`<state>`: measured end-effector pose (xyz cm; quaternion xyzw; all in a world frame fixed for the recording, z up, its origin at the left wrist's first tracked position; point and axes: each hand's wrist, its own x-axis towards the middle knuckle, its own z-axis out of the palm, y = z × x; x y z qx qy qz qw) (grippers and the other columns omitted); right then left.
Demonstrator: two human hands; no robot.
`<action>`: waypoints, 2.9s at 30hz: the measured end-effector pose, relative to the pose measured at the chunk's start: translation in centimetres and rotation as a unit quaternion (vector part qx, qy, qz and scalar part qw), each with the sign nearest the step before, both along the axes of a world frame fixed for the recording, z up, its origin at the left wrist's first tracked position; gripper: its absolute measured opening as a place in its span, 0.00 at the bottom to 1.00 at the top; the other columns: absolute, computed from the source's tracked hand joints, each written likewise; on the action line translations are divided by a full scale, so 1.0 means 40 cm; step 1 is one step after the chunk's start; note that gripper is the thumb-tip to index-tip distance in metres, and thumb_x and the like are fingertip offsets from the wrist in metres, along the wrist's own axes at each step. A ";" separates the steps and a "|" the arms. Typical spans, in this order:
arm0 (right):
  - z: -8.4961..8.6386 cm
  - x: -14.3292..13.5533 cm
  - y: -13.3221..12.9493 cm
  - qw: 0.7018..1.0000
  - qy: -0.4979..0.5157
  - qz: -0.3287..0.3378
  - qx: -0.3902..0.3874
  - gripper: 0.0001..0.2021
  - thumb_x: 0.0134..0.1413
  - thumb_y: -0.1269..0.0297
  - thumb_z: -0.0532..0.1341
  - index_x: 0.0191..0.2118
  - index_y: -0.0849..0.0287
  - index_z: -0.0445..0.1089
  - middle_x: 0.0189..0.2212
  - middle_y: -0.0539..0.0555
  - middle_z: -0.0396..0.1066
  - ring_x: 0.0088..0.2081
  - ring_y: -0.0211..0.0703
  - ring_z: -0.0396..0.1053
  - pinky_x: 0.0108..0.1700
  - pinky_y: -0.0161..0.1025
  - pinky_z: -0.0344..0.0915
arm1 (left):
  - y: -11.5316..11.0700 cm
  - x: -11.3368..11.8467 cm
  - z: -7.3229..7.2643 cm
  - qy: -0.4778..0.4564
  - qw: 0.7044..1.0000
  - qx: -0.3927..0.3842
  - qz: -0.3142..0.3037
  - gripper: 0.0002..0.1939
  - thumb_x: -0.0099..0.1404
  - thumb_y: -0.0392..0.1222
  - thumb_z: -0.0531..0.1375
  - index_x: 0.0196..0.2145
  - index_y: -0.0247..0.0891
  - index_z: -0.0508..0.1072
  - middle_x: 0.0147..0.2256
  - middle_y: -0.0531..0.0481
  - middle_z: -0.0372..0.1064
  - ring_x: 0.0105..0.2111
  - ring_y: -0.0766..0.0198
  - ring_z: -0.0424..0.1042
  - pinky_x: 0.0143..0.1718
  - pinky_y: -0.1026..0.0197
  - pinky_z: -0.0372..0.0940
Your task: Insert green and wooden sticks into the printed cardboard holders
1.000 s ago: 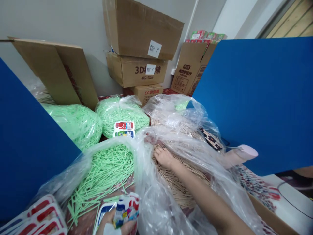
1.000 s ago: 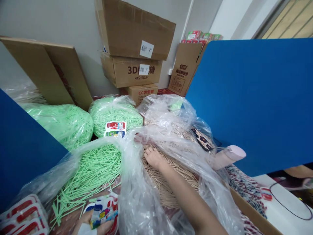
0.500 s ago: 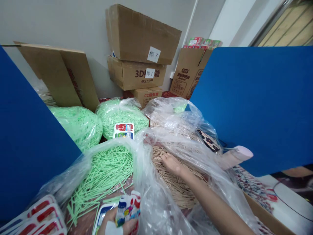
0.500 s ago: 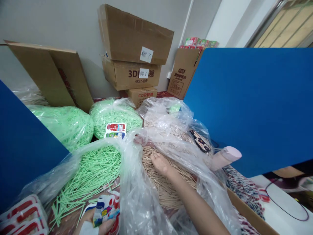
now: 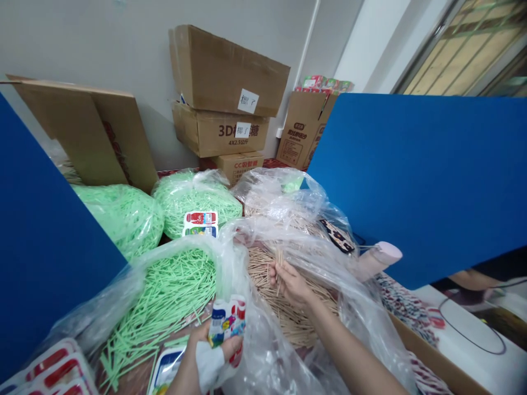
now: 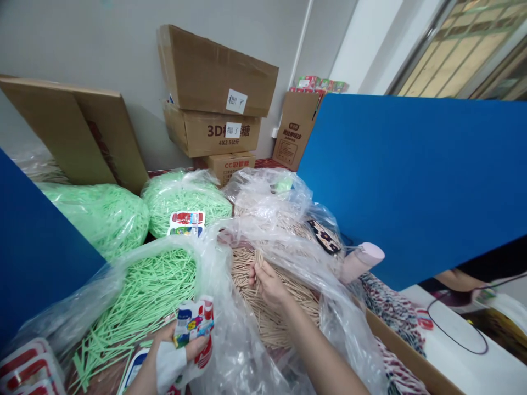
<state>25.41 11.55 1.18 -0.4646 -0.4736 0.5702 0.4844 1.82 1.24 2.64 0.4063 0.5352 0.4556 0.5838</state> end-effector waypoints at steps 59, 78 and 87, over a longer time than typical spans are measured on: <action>0.173 -0.292 -0.195 0.805 -0.341 0.297 0.384 0.13 0.60 0.54 0.58 0.28 0.55 0.67 0.22 0.50 0.67 0.24 0.39 0.65 0.26 0.35 0.58 | -0.138 -0.171 0.057 0.312 0.932 0.165 -0.082 0.09 0.64 0.39 0.58 0.25 0.37 0.67 0.25 0.53 0.67 0.27 0.64 0.65 0.28 0.66 0.58; -0.071 -0.603 -0.037 0.599 -0.609 0.375 0.360 0.07 0.60 0.67 0.56 0.40 0.64 0.69 0.38 0.62 0.71 0.42 0.50 0.68 0.42 0.43 0.65 | -0.203 -0.256 -0.086 0.316 0.908 0.260 -0.084 0.15 0.63 0.43 0.60 0.20 0.39 0.74 0.21 0.52 0.70 0.23 0.66 0.67 0.24 0.67 0.59; -0.095 -0.659 -0.067 0.520 -0.651 0.364 0.415 0.09 0.59 0.75 0.52 0.39 0.65 0.69 0.36 0.63 0.70 0.40 0.52 0.66 0.42 0.47 0.62 | -0.218 -0.275 -0.070 0.340 0.910 0.229 -0.055 0.13 0.57 0.46 0.65 0.20 0.39 0.73 0.21 0.53 0.67 0.22 0.67 0.64 0.23 0.67 0.58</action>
